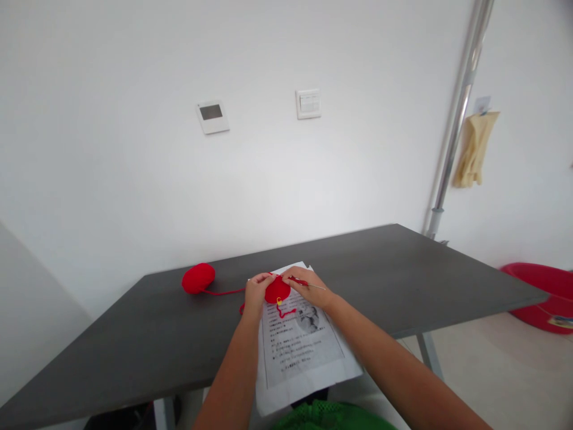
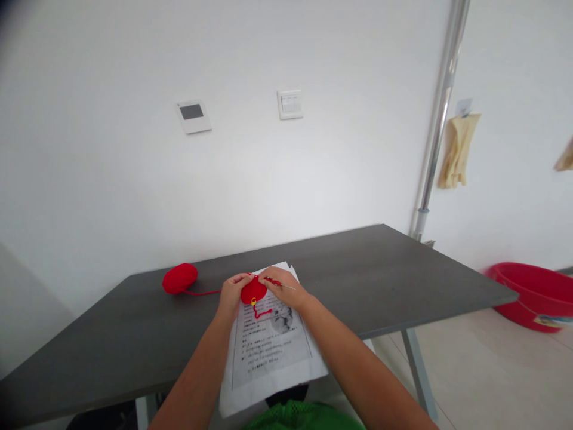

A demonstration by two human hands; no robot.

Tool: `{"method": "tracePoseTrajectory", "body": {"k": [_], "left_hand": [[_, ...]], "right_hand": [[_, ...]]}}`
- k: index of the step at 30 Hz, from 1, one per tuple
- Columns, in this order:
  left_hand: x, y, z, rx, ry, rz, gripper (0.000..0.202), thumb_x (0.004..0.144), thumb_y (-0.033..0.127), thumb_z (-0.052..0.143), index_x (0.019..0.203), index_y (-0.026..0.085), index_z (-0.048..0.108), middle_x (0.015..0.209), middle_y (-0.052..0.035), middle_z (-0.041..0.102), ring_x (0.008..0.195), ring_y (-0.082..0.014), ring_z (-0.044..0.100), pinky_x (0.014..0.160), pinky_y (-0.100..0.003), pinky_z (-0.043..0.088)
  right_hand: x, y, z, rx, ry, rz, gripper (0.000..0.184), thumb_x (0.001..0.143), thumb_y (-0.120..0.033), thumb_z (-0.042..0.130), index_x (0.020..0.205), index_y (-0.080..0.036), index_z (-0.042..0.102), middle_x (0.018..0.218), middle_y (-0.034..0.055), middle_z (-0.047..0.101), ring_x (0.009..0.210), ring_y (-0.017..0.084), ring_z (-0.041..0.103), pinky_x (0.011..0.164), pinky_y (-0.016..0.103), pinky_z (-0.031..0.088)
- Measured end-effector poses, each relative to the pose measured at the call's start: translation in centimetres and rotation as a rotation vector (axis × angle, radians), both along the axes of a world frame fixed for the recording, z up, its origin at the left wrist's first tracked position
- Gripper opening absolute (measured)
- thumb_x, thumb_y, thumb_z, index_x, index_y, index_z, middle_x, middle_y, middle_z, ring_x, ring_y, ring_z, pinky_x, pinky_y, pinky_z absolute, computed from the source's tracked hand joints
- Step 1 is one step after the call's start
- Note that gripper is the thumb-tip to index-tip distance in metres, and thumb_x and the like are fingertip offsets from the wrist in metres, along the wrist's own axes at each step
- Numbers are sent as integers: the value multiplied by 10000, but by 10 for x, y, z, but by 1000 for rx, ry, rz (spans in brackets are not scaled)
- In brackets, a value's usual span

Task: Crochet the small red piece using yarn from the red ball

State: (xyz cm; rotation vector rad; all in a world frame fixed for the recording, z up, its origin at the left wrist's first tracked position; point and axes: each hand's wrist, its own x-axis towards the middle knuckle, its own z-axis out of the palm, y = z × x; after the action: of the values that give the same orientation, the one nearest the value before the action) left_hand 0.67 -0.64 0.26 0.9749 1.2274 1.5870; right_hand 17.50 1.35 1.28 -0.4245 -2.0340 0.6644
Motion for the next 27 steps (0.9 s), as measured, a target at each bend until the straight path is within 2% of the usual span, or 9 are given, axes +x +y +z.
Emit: {"method": "tracePoseTrajectory", "body": {"k": [5,8,12,17,20,23,27], "left_hand": [[2,-4,6,-71,-202,-128,141,514,180,723,624,118,660,596,-42,665,561,-143,585,593,-251,440],[2,-7,11,-128,-271,-217,125,552,158,694,656,101,655,605,-56,665,550,-146,589,587,-257,449],[1,-11,16,-223,-322,-272,81,615,144,625,675,93,645,590,-58,646,521,-137,574,538,-243,441],[4,-14,21,-208,-303,-320,70,639,141,597,670,99,644,598,-43,633,497,-114,544,516,-225,430],[5,-15,22,-174,-324,-358,110,633,163,598,690,96,663,655,-64,660,564,-133,577,576,-238,452],[5,-16,21,-141,-286,-398,184,603,167,627,757,87,687,691,-78,678,592,-148,591,597,-251,453],[5,-16,19,-83,-114,-406,338,525,138,732,858,96,693,714,-73,688,585,-147,597,587,-251,435]], "right_hand": [[0,-2,2,6,18,7,209,888,-308,458,906,-184,625,895,64,634,857,168,571,820,297,438],[0,-1,2,-88,81,27,201,867,-328,496,883,-187,638,876,57,639,841,168,579,804,299,449],[1,-1,6,-260,185,92,188,832,-336,552,846,-179,654,837,48,643,837,172,592,794,304,456],[4,0,11,-388,216,143,197,779,-359,613,804,-170,665,784,35,649,793,168,599,759,300,464],[4,2,10,-414,219,163,197,766,-359,626,793,-168,663,779,32,651,786,164,600,752,293,463],[3,2,8,-392,202,165,189,771,-348,623,782,-164,663,768,32,647,773,158,596,747,285,456],[3,1,9,-314,161,137,199,788,-359,604,776,-171,669,767,33,646,767,158,591,744,288,454]]}}
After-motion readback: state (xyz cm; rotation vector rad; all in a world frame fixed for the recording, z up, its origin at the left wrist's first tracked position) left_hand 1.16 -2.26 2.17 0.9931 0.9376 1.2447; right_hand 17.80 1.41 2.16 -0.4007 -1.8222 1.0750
